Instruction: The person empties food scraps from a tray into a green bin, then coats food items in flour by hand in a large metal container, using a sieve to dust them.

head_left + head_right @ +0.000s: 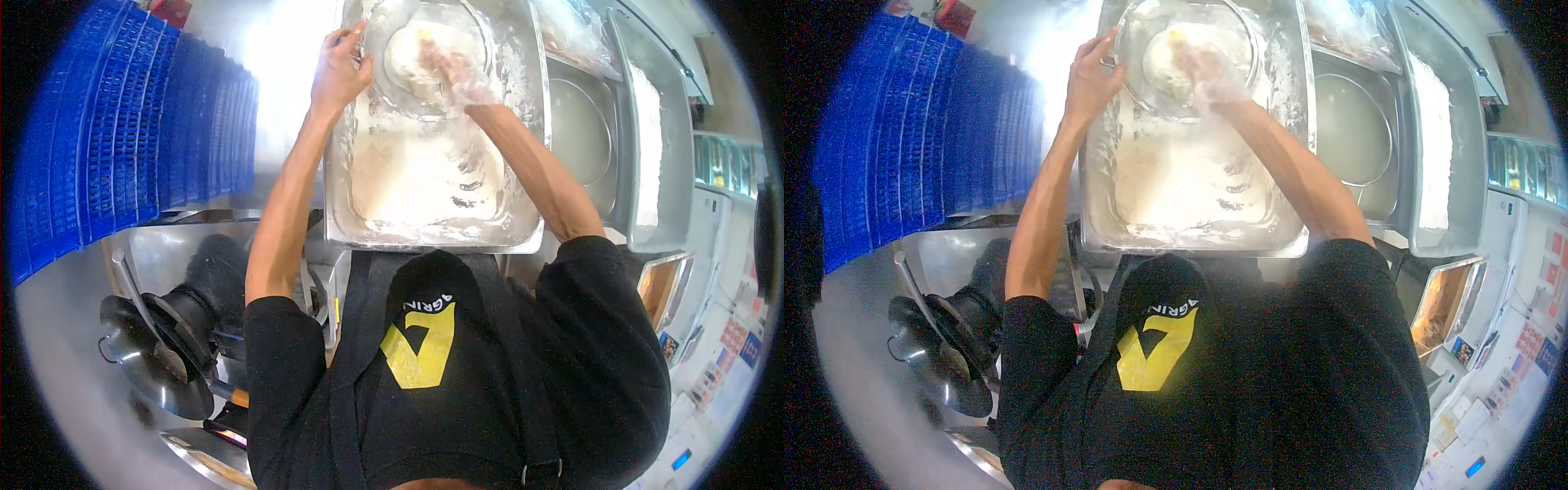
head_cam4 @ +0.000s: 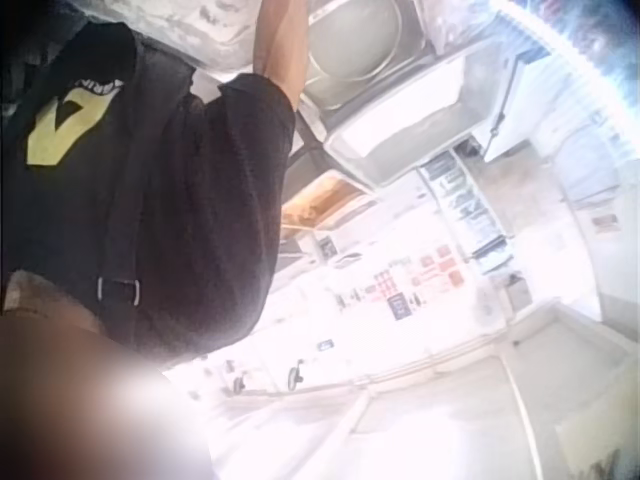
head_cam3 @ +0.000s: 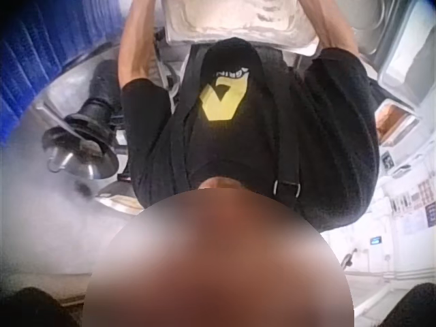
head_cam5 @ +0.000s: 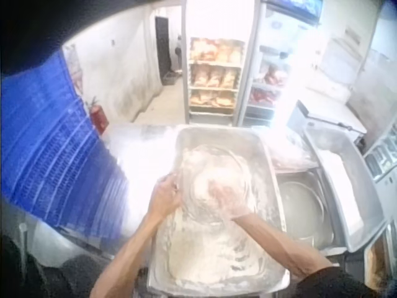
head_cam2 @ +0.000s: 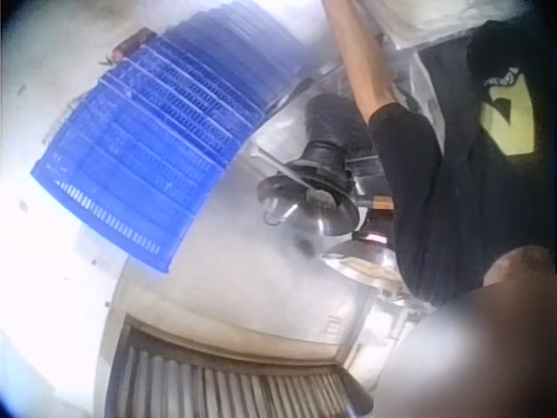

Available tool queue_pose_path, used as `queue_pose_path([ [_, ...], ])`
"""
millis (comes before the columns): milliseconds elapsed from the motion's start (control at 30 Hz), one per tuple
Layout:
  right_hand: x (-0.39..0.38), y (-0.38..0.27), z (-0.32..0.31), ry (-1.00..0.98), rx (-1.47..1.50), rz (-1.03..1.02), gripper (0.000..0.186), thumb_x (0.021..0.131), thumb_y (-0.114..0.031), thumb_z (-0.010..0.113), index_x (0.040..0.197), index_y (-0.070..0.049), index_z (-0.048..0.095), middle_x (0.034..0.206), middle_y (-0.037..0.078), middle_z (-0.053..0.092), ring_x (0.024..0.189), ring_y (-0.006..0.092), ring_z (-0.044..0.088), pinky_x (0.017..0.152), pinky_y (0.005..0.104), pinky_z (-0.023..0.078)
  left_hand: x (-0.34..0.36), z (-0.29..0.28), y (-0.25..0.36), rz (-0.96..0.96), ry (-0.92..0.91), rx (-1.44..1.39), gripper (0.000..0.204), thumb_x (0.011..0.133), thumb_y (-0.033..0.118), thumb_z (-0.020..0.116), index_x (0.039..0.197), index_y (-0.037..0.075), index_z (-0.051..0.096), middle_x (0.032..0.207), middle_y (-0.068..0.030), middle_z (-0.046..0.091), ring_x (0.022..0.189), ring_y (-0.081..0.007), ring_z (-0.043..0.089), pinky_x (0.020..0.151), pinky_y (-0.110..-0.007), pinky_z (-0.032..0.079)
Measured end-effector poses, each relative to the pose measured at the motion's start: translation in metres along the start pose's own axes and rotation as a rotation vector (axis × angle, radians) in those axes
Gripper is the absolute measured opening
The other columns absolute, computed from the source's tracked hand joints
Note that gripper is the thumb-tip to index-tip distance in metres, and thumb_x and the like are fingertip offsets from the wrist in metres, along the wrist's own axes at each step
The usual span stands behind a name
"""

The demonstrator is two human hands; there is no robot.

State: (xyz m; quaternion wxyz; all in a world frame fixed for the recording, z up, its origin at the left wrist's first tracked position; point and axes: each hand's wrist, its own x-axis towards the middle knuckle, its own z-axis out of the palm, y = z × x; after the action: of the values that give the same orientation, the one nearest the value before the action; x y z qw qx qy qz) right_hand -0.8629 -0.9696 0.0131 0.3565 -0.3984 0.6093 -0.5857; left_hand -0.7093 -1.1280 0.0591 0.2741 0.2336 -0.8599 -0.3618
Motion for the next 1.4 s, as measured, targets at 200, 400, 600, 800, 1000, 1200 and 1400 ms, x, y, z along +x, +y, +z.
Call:
queue_pose_path([
  [200, -0.057, -0.024, 0.054, -0.190, -0.798, 0.015, 0.041, 0.085, -0.016, 0.049, 0.125, -0.007, 0.043, 0.125, 0.021, 0.045, 0.076, 0.0269, 0.060, 0.070, 0.0375, 0.050, -0.007, -0.003, -0.027, 0.192, 0.096, 0.198, 0.055, 0.072, 0.014, 0.066, 0.125, 0.016, 0.051, 0.115, -0.0199, 0.052, 0.076, -0.0188, 0.063, 0.078, -0.032, 0.049],
  [400, -0.097, 0.017, 0.104, -0.461, -0.496, 0.051, 0.027, 0.086, -0.021, 0.052, 0.109, -0.006, 0.052, 0.105, 0.016, 0.054, 0.076, 0.0240, 0.059, 0.068, 0.0353, 0.050, -0.002, -0.005, -0.001, -0.001, -0.010, 0.070, 0.039, 0.071, 0.012, 0.058, 0.109, 0.004, 0.057, 0.089, -0.0217, 0.060, 0.075, -0.0358, 0.059, 0.069, -0.041, 0.049],
  [600, -0.122, 0.053, 0.121, -0.584, 0.143, 0.276, 0.022, 0.086, -0.024, 0.055, 0.092, -0.003, 0.059, 0.091, 0.014, 0.058, 0.086, 0.0232, 0.058, 0.077, 0.0330, 0.047, 0.000, -0.002, -0.004, 0.078, 0.073, 0.011, 0.036, 0.071, 0.009, 0.055, 0.106, 0.002, 0.057, 0.083, -0.0229, 0.059, 0.069, -0.0370, 0.058, 0.064, -0.041, 0.048],
  [800, -0.101, 0.014, 0.049, -0.689, -0.178, -0.161, 0.028, 0.088, -0.023, 0.054, 0.107, -0.002, 0.055, 0.094, 0.018, 0.060, 0.087, 0.0235, 0.060, 0.077, 0.0362, 0.051, -0.002, -0.002, -0.010, 0.173, 0.129, 0.091, 0.041, 0.070, 0.008, 0.053, 0.111, 0.002, 0.056, 0.084, -0.0251, 0.058, 0.072, -0.0370, 0.058, 0.067, -0.042, 0.048],
  [1000, -0.144, 0.025, 0.031, -0.599, -0.388, 0.521, 0.018, 0.087, -0.014, 0.050, 0.096, -0.002, 0.059, 0.085, 0.009, 0.061, 0.073, 0.0148, 0.057, 0.060, 0.0283, 0.048, -0.002, -0.005, -0.001, 0.160, 0.111, -0.022, 0.045, 0.070, 0.009, 0.056, 0.115, 0.007, 0.055, 0.086, -0.0221, 0.060, 0.072, -0.0364, 0.058, 0.066, -0.041, 0.048],
  [1200, -0.168, 0.124, 0.077, -0.516, -0.330, 0.021, 0.029, 0.090, -0.023, 0.046, 0.111, -0.005, 0.054, 0.095, 0.008, 0.059, 0.077, 0.0165, 0.057, 0.064, 0.0300, 0.047, 0.000, -0.003, 0.007, 0.012, 0.043, -0.068, 0.043, 0.075, 0.015, 0.055, 0.117, 0.010, 0.054, 0.089, -0.0215, 0.060, 0.071, -0.0363, 0.058, 0.067, -0.039, 0.048],
  [1400, -0.125, 0.001, 0.073, -0.554, 0.173, 0.557, 0.037, 0.090, -0.029, 0.048, 0.119, -0.005, 0.048, 0.107, 0.012, 0.054, 0.084, 0.0219, 0.057, 0.071, 0.0328, 0.050, -0.004, -0.008, -0.002, -0.099, -0.021, -0.062, 0.042, 0.076, 0.018, 0.055, 0.117, 0.009, 0.053, 0.086, -0.0209, 0.060, 0.077, -0.0402, 0.057, 0.068, -0.043, 0.047],
])
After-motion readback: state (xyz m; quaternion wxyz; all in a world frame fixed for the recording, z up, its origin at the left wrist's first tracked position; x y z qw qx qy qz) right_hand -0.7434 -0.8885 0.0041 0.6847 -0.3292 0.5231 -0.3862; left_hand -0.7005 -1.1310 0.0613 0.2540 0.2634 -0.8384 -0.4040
